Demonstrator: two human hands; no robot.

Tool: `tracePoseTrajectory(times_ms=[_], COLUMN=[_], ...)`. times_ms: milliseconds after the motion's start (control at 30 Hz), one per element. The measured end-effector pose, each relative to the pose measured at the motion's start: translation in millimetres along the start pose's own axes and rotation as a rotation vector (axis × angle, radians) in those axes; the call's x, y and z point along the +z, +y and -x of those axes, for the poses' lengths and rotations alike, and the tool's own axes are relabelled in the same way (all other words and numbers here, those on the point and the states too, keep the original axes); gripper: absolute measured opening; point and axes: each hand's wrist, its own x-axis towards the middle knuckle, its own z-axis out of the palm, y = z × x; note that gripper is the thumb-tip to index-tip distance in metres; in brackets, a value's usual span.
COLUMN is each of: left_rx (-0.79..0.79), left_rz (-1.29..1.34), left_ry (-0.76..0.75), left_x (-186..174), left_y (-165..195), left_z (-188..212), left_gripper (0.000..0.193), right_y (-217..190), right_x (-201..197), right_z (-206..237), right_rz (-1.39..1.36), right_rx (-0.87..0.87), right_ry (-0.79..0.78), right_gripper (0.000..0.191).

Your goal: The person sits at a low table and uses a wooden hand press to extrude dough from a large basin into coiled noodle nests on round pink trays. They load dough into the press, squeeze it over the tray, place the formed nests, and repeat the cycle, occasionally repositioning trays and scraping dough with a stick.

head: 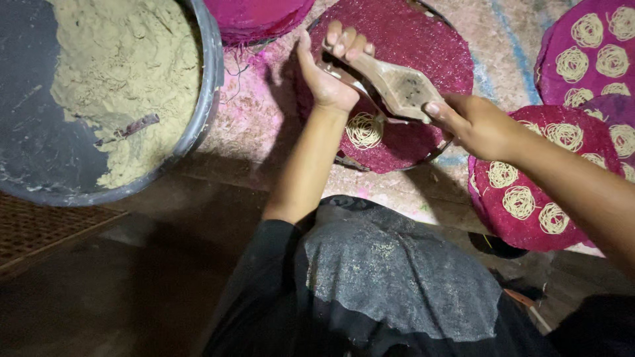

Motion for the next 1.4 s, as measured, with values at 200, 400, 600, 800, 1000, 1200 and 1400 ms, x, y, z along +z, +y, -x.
tracePoseTrajectory(times_ms=[200,400,600,800,1000,1200,1400], left_rx=[-0.370,-0.806,-0.586,-0.184,-0.059,0.078,0.165], left_rz=[-0.616,-0.991,-1.799,-2.084,-0.224,-0.131,-0.093], left_ry=[0.346,0.396,0.060,0.108,0.023,0.024,0.136], left_x=[-11.1,-61.8,-41.9,1.6,-14.4,-24.2,-44.2], left_y=[22.8,18.4,28.0,53.0,63.4,89.1,80.8], left_z=[1.6,30.2,76.6,107.9,15.5,-12.1,-8.0], left_gripper=[0.058,0.055,0.056,0.062,0.065,0.045,0.047], right_y=[14.0,30.6,52.3,62.8,20.8,-26.1,-52.6], right_x=[5.8,13.0,21.9,14.0,12.5,10.1,7.3], right_z=[-11.3,-25.3,-40.1,-45.1,-70.9,-90.3,-85.0], right_rz=[-0.308,-0.241,-0.280,-0.393,-0.392,-0.106,-0.085], right_rx=[-0.149,-0.172,-0.176,-0.252,-0.052,-0.038,-0.293], right_ry=[-0.042,0.002,0.065,0.008,-0.426,-0.133,-0.127], right_gripper=[0.056,0.055,0.052,0.060,0.076,0.062,0.060])
